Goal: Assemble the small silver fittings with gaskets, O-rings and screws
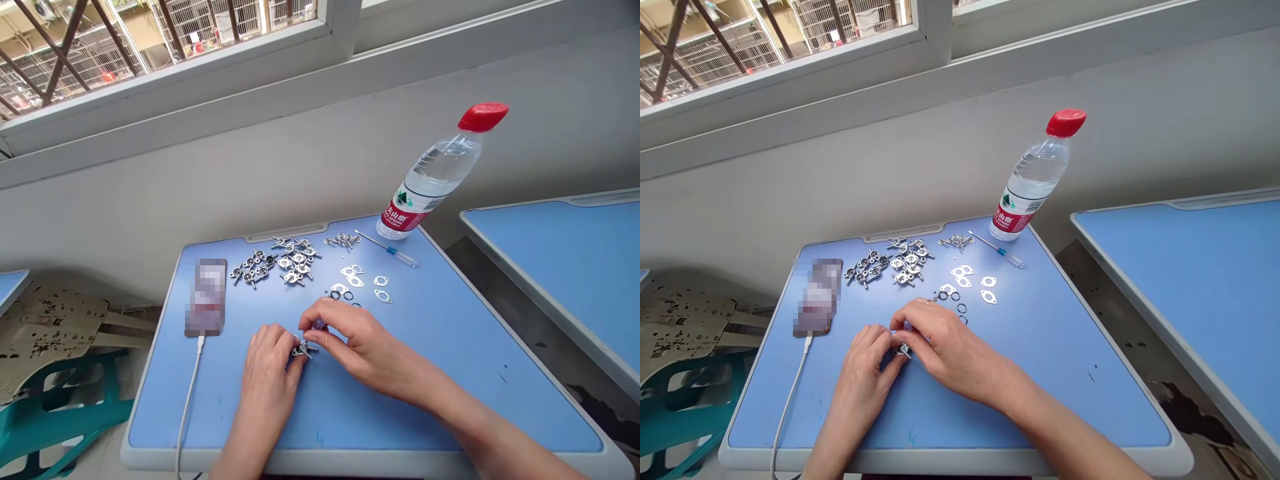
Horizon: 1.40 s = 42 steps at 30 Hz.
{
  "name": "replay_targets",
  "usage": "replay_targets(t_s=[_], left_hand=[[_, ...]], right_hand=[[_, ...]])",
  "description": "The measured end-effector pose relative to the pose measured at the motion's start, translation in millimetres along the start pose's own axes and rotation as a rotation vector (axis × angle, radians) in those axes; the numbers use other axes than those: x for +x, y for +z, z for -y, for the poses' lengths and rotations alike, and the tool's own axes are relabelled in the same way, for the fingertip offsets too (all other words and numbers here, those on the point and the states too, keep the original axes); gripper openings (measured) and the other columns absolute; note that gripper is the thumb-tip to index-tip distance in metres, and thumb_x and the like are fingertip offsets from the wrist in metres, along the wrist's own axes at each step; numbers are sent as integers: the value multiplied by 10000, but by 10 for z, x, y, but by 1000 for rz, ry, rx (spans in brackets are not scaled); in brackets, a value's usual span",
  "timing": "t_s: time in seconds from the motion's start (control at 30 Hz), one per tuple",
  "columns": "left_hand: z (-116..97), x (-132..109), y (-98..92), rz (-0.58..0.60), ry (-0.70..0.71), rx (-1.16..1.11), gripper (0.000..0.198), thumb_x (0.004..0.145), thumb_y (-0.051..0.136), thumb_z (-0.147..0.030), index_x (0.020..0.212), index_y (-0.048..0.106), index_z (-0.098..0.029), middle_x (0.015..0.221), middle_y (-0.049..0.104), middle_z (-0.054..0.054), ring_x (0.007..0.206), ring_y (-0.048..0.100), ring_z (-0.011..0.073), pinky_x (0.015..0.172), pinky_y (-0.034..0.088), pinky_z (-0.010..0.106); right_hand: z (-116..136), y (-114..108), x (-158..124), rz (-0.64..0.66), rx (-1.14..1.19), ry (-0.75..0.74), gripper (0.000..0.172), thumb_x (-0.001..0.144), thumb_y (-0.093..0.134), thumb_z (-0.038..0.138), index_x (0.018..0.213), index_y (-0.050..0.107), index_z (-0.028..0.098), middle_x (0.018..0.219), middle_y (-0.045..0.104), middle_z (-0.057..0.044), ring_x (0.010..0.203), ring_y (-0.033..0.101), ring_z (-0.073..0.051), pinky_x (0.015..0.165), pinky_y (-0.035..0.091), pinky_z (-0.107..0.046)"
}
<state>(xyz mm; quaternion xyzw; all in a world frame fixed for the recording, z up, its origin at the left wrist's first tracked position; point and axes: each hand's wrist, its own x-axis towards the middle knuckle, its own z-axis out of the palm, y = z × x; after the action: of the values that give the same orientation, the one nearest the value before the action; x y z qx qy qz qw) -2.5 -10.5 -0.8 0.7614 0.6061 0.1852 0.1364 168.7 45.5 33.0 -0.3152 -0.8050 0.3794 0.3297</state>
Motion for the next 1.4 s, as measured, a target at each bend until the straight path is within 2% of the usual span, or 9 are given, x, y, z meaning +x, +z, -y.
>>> replay_targets(t_s=[0.33,0.57,0.77,0.87,0.97,1.07,1.13,1.27,1.4], left_hand=[[7,-9,19,-4,-4,16,146,852,579,-83,801,546,-216,795,590,9,760,543,209,655,424,318],[22,-15,44,-11,-18,-51,160,847,573,-53,888,585,-207,827,600,15,782,543,212,680,446,325],[15,-10,34,16,-20,-43,161,821,622,-49,832,565,-200,832,599,8,783,541,205,680,442,323],[9,-12,32,24,-35,-31,157,828,615,-51,839,569,-200,823,592,8,784,536,208,677,435,323],[5,-17,37,30,-40,-28,149,855,577,-57,815,567,-200,805,577,11,774,524,208,676,430,325],[3,-21,43,39,-42,-28,151,873,552,-68,802,563,-201,804,571,16,778,522,211,680,432,325],[3,-22,46,41,-42,-20,148,873,550,-71,801,558,-200,808,572,18,780,523,212,678,433,326],[5,-22,50,32,-37,-20,147,855,564,-55,814,554,-196,808,572,13,777,523,208,673,429,325],[9,-22,57,19,-41,-24,177,828,597,-43,771,524,-194,801,572,4,773,526,201,665,417,319]], right_hand=[[17,11,17,42,-52,-67,177,948,439,103,881,587,175,815,634,-35,752,552,-148,691,470,-280],[-49,47,8,29,-97,-269,257,974,402,80,1102,607,167,822,644,-36,745,542,-154,672,473,-286],[24,-79,-37,137,-192,-177,315,956,366,41,1175,573,133,923,644,-69,846,577,-169,724,491,-297],[18,-31,-37,79,-271,-254,298,954,357,34,1088,609,121,813,624,-52,744,550,-159,643,460,-278],[-16,74,-26,-44,-371,-322,261,959,373,53,921,623,118,702,571,-36,634,490,-146,558,404,-267],[-53,161,-19,-147,-470,-346,270,976,393,90,808,598,142,611,504,-3,537,414,-130,497,351,-267],[-71,193,-18,-179,-509,-344,263,985,408,116,794,585,153,589,495,8,514,409,-127,484,343,-269],[-68,179,-27,-164,-463,-274,198,989,391,126,931,580,131,709,604,-37,597,538,-147,506,400,-269],[-19,97,-41,-16,-307,-193,254,979,345,95,1139,540,121,931,667,-87,798,629,-167,640,491,-280]])
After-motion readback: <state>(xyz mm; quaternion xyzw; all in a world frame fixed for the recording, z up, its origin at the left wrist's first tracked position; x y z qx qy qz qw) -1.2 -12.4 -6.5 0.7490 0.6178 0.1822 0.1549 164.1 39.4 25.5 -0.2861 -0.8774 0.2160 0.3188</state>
